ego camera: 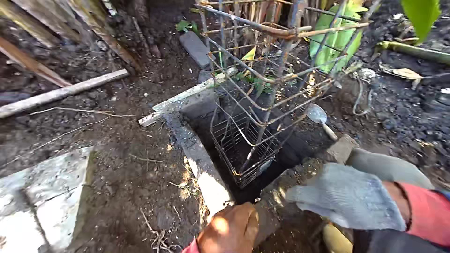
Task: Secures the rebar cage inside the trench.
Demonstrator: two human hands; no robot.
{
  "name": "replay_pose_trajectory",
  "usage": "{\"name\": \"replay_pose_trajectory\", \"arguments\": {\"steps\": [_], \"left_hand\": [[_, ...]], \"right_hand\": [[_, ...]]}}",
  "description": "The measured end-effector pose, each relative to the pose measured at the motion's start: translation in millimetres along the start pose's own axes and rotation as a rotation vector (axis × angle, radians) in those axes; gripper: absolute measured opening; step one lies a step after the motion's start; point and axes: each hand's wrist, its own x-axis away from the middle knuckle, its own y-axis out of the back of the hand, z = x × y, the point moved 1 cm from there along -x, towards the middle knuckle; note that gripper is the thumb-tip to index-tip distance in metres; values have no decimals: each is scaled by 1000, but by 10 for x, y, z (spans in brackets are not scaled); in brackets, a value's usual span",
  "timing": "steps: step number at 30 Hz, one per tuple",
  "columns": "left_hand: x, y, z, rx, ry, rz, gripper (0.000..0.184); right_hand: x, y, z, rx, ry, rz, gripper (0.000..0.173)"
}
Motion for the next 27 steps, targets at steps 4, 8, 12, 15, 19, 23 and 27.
{"name": "replay_pose_trajectory", "arguments": {"steps": [4,8,12,15,19,23,27], "left_hand": [[-63,-19,79,50,195,-164,52],[-685,214,-2,358,321,-405,54],[-2009,388,256,757,540,-676,62],[-2906,314,663,736,479,-845,62],[-3172,138,527,267,459,-901,38],[-3175,-61,621,167,549,-909,43],[-3531,-99,674,265,444,-1037,41]], "right_hand": [[-299,20,-113,-157,-42,178,34],[-144,-321,-514,-196,-52,162,31],[-211,-783,-885,-113,-107,324,35],[-263,-911,-1078,-119,-99,332,33],[-217,-883,-1182,-179,-42,315,31],[-280,-876,-1159,-174,7,375,24],[68,-257,-1122,-196,-20,280,27]]}}
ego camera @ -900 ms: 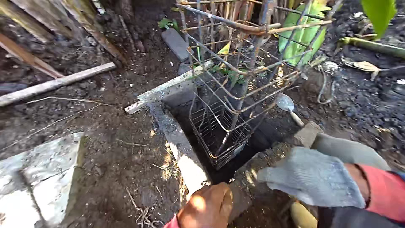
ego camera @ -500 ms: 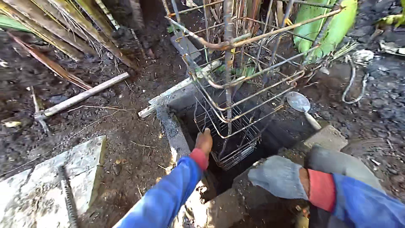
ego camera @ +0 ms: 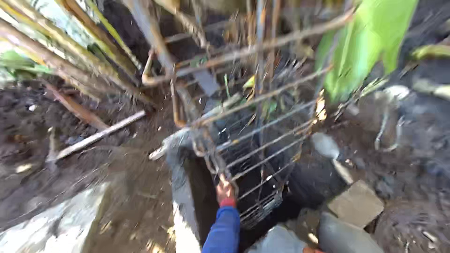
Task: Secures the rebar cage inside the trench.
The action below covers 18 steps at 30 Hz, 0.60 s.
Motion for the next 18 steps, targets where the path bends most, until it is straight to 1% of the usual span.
{"name": "replay_pose_trajectory", "arguments": {"steps": [1,2,3,5,6,8,10,12,13,15,16,17,18], "left_hand": [[-6,52,-69,93,37,63,38],[78,234,-5,153,124,100,37],[105,348,34,214,218,120,41],[42,251,15,421,375,100,51],[14,126,41,541,398,66,58],[-4,13,117,757,369,80,75],[19,143,270,872,386,85,89],[-38,206,401,994,447,36,93],[-120,205,413,1043,458,6,93],[-217,112,292,1086,430,-8,87],[-211,73,146,1088,385,48,83],[-187,41,50,1074,350,96,81],[-156,19,35,1087,342,135,77]], "right_hand": [[114,11,1,-35,-30,0,25],[70,-136,2,-49,-12,-1,24],[-79,-321,-90,-24,5,-11,25],[-296,-468,-282,26,10,-36,32],[-352,-466,-307,37,6,-53,34],[-418,-379,-297,78,-27,-60,35],[-398,-336,-99,99,-94,-37,32],[-176,-290,117,94,-187,-33,29],[-24,-259,235,84,-244,-67,28],[296,-192,542,59,-373,-161,28],[407,-136,725,30,-446,-209,28],[474,-54,944,-36,-534,-194,28],[486,-30,1117,-63,-581,-197,27]]}}
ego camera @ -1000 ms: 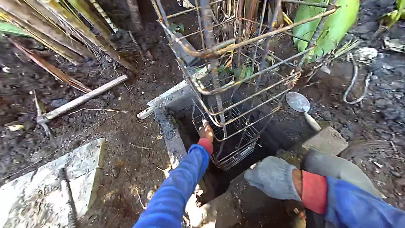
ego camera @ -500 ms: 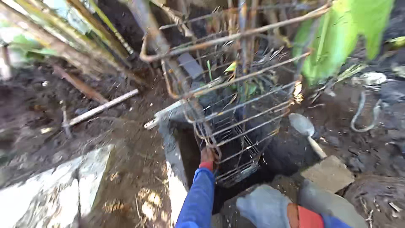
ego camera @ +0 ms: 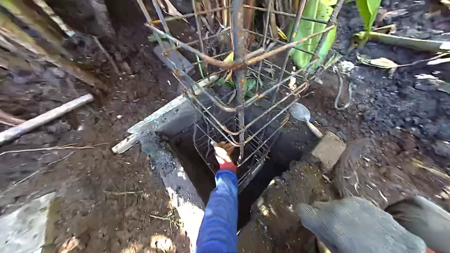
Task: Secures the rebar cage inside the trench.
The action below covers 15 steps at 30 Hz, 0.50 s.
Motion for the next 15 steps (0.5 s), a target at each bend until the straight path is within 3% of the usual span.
{"name": "replay_pose_trajectory", "arguments": {"steps": [4,7,9,15], "left_hand": [[-13,-39,-341,152,42,152,61],[115,160,-357,-134,-4,114,67],[132,115,-373,-183,-38,119,71],[138,136,-330,111,-6,127,74]], "right_hand": [[-144,-52,408,-59,72,-177,28],[-200,48,805,22,-71,-74,24],[-171,125,949,76,-106,-171,17],[-280,30,1114,79,-121,-135,27]]}}
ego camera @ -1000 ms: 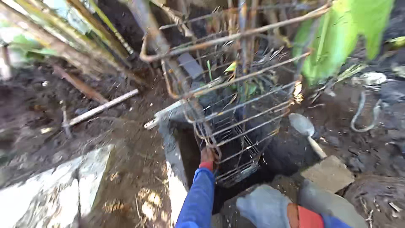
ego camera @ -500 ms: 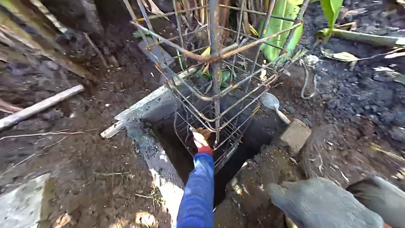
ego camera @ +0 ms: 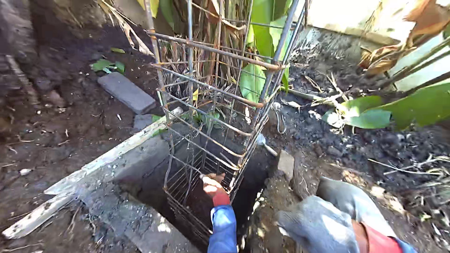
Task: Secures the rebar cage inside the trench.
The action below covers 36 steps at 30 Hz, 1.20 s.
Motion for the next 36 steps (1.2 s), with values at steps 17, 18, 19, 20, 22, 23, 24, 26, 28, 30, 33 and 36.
{"name": "replay_pose_trajectory", "arguments": {"steps": [17,18,19,20,22,23,24,26,28,30,33,36], "left_hand": [[92,190,332,-147,-20,217,76],[100,173,337,-232,-44,158,65],[114,129,311,-297,-52,95,60],[137,75,294,-339,-49,41,62],[170,13,269,-376,-11,-27,68],[186,10,251,-379,0,-43,62],[205,7,238,-351,7,-39,54],[221,33,267,-230,23,-5,62],[229,161,265,-154,38,44,93],[295,264,138,-182,-9,5,100],[507,317,-44,-479,-216,-141,60],[762,295,-182,-916,-595,-220,43]], "right_hand": [[-248,-565,-714,-104,86,-494,32],[-281,-609,-784,-118,60,-462,34],[-333,-610,-824,-129,27,-412,37],[-392,-585,-844,-133,-5,-355,38],[-539,-552,-849,-159,-48,-209,40],[-624,-556,-841,-179,-66,-133,40],[-708,-562,-854,-194,-83,-69,40],[-820,-608,-946,-250,-113,-26,39],[-855,-701,-1090,-386,-147,-48,39],[-877,-808,-1271,-624,-171,-116,38],[-834,-869,-1474,-920,-266,-203,34],[-856,-843,-1682,-906,-406,-277,32]]}}
